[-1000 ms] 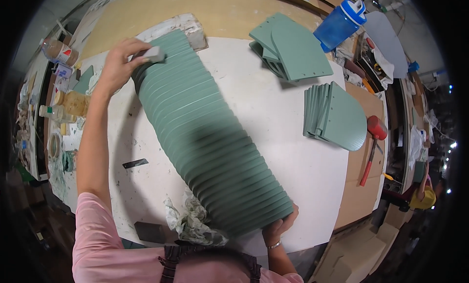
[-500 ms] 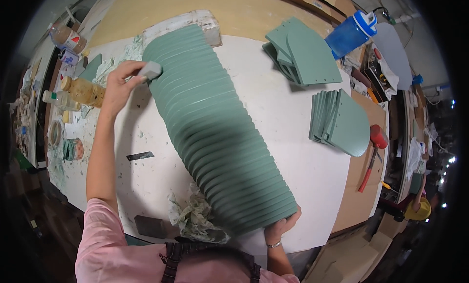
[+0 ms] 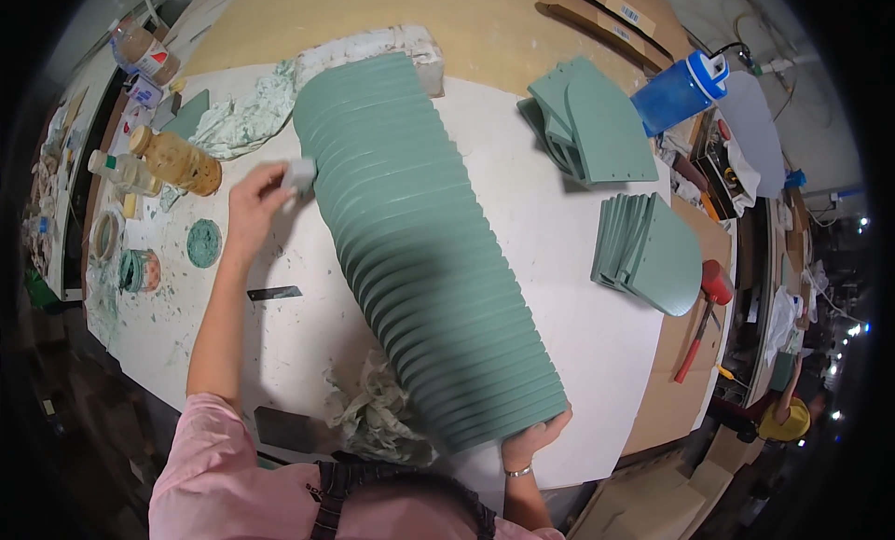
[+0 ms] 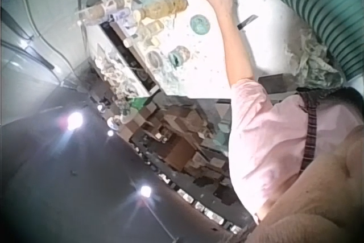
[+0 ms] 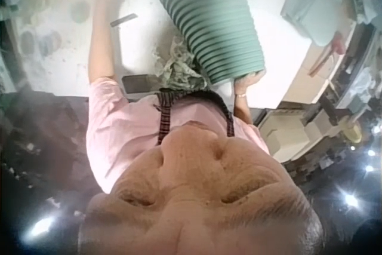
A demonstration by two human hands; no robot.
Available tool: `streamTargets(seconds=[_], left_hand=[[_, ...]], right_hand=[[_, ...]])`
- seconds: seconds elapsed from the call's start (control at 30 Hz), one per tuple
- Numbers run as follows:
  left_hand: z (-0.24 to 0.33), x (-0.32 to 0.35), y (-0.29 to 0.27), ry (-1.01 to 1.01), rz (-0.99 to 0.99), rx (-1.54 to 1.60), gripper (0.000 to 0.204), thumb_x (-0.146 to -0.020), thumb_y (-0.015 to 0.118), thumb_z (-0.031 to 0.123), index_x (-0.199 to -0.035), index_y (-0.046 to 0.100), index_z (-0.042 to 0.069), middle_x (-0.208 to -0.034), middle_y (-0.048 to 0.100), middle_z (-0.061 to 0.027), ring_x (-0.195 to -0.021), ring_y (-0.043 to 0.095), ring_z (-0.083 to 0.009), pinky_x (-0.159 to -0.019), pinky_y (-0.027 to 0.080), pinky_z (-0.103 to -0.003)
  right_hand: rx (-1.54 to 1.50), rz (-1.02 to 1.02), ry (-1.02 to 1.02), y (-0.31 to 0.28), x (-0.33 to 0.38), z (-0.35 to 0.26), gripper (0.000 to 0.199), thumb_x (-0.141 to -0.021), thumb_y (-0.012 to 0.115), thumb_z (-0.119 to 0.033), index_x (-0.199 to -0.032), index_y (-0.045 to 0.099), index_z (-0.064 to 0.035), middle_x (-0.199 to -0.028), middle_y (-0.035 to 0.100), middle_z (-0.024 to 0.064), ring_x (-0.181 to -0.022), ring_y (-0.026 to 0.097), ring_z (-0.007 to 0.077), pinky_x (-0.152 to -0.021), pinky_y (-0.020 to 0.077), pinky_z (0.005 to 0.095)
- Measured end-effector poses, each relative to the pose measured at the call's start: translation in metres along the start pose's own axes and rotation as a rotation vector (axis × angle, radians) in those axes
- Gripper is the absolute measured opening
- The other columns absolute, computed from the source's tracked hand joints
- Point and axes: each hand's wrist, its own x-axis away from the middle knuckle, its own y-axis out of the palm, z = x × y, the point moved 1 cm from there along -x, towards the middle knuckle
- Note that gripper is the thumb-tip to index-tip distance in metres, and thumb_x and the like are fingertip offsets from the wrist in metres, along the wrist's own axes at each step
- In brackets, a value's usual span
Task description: The person sands the edges of a stack of green curved panels using a sanding block and wipes the surfaces with a cloth.
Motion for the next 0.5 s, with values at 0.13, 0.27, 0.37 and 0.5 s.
streamTargets(seconds=[0.13, 0.27, 0.37, 0.5], left_hand=[[-0.017, 0.026, -0.014, 0.045, -0.055, -0.191, 0.028, -0.080, 0.071, -0.001, -0.107, 0.069, -0.005, -0.105, 0.069, -0.0103, -0.094, 0.066, -0.0191, -0.086, 0.052, -0.030], [0.006, -0.020, -0.017, 0.095, 0.119, -0.081, 0.031, -0.080, 0.071, 0.003, -0.111, 0.070, 0.000, -0.102, 0.070, -0.0155, -0.093, 0.066, -0.0276, -0.085, 0.052, -0.035], [0.033, -0.064, -0.012, 0.375, 0.111, -0.254, 0.028, -0.082, 0.070, 0.007, -0.110, 0.071, 0.001, -0.098, 0.069, -0.0144, -0.086, 0.065, -0.0280, -0.080, 0.052, -0.035], [0.045, -0.075, -0.002, 0.463, 0.116, -0.449, 0.025, -0.082, 0.071, 0.011, -0.105, 0.073, 0.003, -0.091, 0.067, -0.0128, -0.080, 0.063, -0.0292, -0.074, 0.051, -0.036]], right_hand=[[-0.034, -0.002, 0.040, 0.000, -0.001, -0.005, 0.063, -0.092, 0.044, -0.048, -0.125, 0.046, 0.0061, -0.114, 0.051, 0.0146, -0.108, 0.050, 0.0241, -0.097, 0.0384, 0.0382], [-0.063, 0.010, -0.021, -0.002, 0.000, -0.004, 0.070, -0.093, 0.045, -0.057, -0.124, 0.046, 0.0061, -0.115, 0.050, 0.0140, -0.108, 0.050, 0.0234, -0.097, 0.0387, 0.0383], [-0.057, 0.008, -0.006, 0.003, -0.001, -0.008, 0.075, -0.093, 0.044, -0.063, -0.123, 0.046, 0.0059, -0.115, 0.050, 0.0133, -0.108, 0.050, 0.0227, -0.097, 0.0392, 0.0383], [-0.003, -0.013, 0.007, 0.002, -0.002, -0.010, 0.080, -0.092, 0.043, -0.069, -0.122, 0.046, 0.0055, -0.114, 0.050, 0.0124, -0.107, 0.050, 0.0216, -0.095, 0.0400, 0.0380]])
